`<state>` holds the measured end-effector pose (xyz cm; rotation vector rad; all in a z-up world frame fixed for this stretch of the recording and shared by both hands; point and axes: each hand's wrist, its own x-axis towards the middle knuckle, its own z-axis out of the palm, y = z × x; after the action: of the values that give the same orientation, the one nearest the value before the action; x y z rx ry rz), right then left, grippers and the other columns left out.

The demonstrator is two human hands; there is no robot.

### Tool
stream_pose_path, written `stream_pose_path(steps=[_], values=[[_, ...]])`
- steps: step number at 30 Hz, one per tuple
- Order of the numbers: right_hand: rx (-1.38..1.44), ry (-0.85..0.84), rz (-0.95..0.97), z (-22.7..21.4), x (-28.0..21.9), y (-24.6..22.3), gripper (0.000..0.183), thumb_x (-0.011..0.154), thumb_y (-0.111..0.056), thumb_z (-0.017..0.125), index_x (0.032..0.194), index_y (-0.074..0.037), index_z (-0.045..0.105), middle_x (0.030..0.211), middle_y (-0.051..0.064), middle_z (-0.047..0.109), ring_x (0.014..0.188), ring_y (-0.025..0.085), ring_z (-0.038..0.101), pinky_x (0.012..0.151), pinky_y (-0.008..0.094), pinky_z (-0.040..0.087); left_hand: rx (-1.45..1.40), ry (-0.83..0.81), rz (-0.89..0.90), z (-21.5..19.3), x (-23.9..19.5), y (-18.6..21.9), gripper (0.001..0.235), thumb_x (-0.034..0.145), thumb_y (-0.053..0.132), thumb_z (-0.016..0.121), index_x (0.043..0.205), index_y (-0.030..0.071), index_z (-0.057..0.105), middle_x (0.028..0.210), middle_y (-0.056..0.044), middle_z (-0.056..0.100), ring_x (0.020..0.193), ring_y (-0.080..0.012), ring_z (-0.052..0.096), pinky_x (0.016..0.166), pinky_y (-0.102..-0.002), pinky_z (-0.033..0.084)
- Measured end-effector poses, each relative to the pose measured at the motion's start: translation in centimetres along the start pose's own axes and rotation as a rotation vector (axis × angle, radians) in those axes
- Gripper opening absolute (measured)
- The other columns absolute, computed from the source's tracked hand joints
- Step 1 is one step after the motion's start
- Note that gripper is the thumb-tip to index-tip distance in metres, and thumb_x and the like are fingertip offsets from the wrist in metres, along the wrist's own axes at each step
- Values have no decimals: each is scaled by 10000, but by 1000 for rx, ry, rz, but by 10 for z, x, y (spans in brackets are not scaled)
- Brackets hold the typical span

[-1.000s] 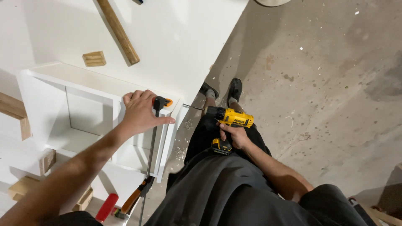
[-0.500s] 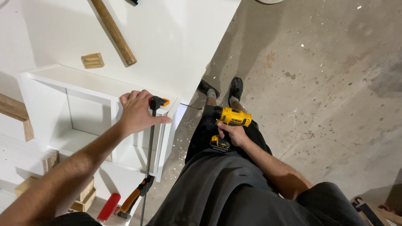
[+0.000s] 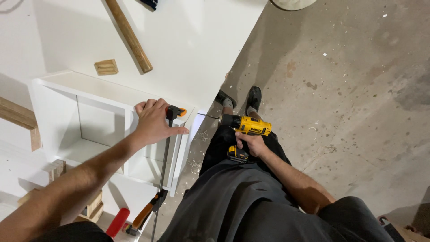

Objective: Assemble a white wooden shelf unit using a power drill and a bar clamp.

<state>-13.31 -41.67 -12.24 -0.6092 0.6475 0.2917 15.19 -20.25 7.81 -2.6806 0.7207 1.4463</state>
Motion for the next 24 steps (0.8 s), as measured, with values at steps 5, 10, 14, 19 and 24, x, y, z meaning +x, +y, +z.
stream_pose_path(steps=[5, 10, 14, 19, 24], values=[[6, 5, 2, -10, 4, 13, 275, 961, 60, 650, 692, 36, 596, 506, 162, 535, 400, 234, 507, 421, 381, 456, -35, 15, 19, 6, 2, -4, 800, 681, 835, 741, 973, 101, 613, 1055, -28, 547, 1194, -270, 461, 1084, -568, 161], [3, 14, 20, -4, 6, 5, 310, 977, 49, 631, 672, 30, 583, 502, 150, 515, 403, 222, 497, 429, 373, 449, -34, 5, 22, 6, 5, -6, 803, 686, 829, 741, 989, 96, 615, 1066, -27, 546, 1205, -267, 455, 1087, -584, 151], [16, 31, 22, -2, 5, 7, 295, 967, 67, 640, 679, 32, 587, 504, 155, 512, 406, 228, 482, 431, 378, 451, -41, -3, 29, 9, 6, -8, 777, 702, 828, 732, 962, 106, 610, 1043, -20, 532, 1186, -266, 454, 1074, -575, 153], [20, 27, 29, 2, 2, 8, 300, 977, 52, 635, 681, 30, 596, 512, 141, 519, 418, 209, 489, 440, 369, 453, -35, -12, 19, 9, 5, -8, 792, 696, 840, 730, 966, 105, 606, 1045, -22, 529, 1185, -265, 454, 1075, -570, 152], [8, 31, 11, 6, 5, 7, 306, 977, 64, 631, 675, 29, 594, 511, 150, 527, 404, 228, 501, 432, 379, 453, -41, -4, 19, 6, 5, -5, 789, 688, 839, 739, 954, 108, 606, 1034, -23, 530, 1184, -265, 457, 1074, -567, 148]])
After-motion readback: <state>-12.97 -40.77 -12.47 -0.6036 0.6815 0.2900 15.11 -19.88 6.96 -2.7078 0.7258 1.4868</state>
